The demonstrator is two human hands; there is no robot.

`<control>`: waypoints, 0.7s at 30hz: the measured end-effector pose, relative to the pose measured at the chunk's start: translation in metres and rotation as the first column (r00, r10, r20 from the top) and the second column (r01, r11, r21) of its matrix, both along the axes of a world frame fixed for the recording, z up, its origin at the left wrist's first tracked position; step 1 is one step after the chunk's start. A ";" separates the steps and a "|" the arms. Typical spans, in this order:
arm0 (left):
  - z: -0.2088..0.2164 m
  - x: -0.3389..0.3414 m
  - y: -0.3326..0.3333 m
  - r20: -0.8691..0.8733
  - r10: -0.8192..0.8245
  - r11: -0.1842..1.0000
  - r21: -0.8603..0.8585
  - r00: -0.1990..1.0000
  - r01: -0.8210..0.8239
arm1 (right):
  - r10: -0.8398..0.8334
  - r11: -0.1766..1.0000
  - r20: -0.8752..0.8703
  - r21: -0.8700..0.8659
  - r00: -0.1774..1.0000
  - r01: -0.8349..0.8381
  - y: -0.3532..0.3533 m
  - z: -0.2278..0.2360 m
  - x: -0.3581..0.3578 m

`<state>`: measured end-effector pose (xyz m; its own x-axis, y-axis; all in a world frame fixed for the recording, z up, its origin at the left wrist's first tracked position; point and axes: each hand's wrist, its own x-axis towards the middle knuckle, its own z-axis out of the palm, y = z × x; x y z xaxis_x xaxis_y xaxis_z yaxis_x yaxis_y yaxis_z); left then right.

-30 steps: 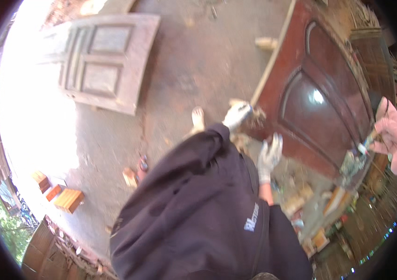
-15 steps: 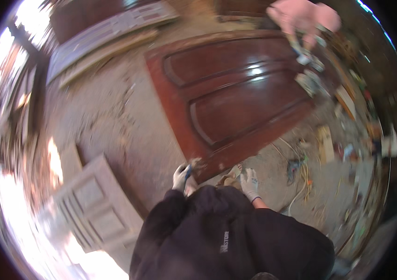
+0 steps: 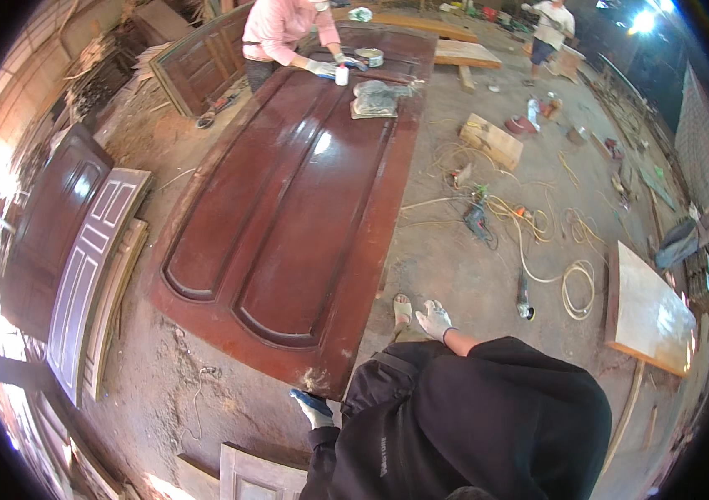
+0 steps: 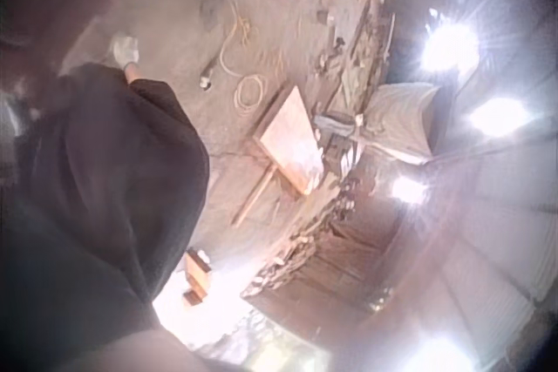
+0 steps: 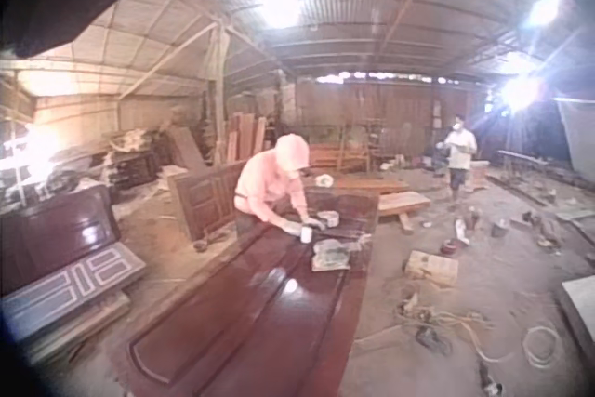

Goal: The person applies a wood filler paste to a large wooden door using a putty knife, smoothing it into the surface. They also use a small bottle to apply a liquid to the treated area. Another person is visible working on the same door in the background.

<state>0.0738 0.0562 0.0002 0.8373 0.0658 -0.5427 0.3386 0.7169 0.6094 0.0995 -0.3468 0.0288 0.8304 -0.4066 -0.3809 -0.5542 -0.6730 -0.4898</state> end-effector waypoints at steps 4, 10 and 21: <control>0.109 0.000 -0.068 -0.087 -0.040 0.999 -0.006 0.995 0.039 | 0.014 0.996 -0.073 -0.082 0.997 -0.020 -0.042 -0.040 -0.024; 0.048 -0.013 -0.031 -0.182 0.045 0.984 0.175 0.982 -0.013 | 0.198 0.980 -0.182 0.022 0.963 -0.198 -0.026 0.016 0.014; 0.019 -0.026 -0.022 0.103 0.011 1.000 0.028 0.995 -0.014 | 0.613 0.790 0.207 -0.171 0.763 -0.588 0.000 0.020 0.047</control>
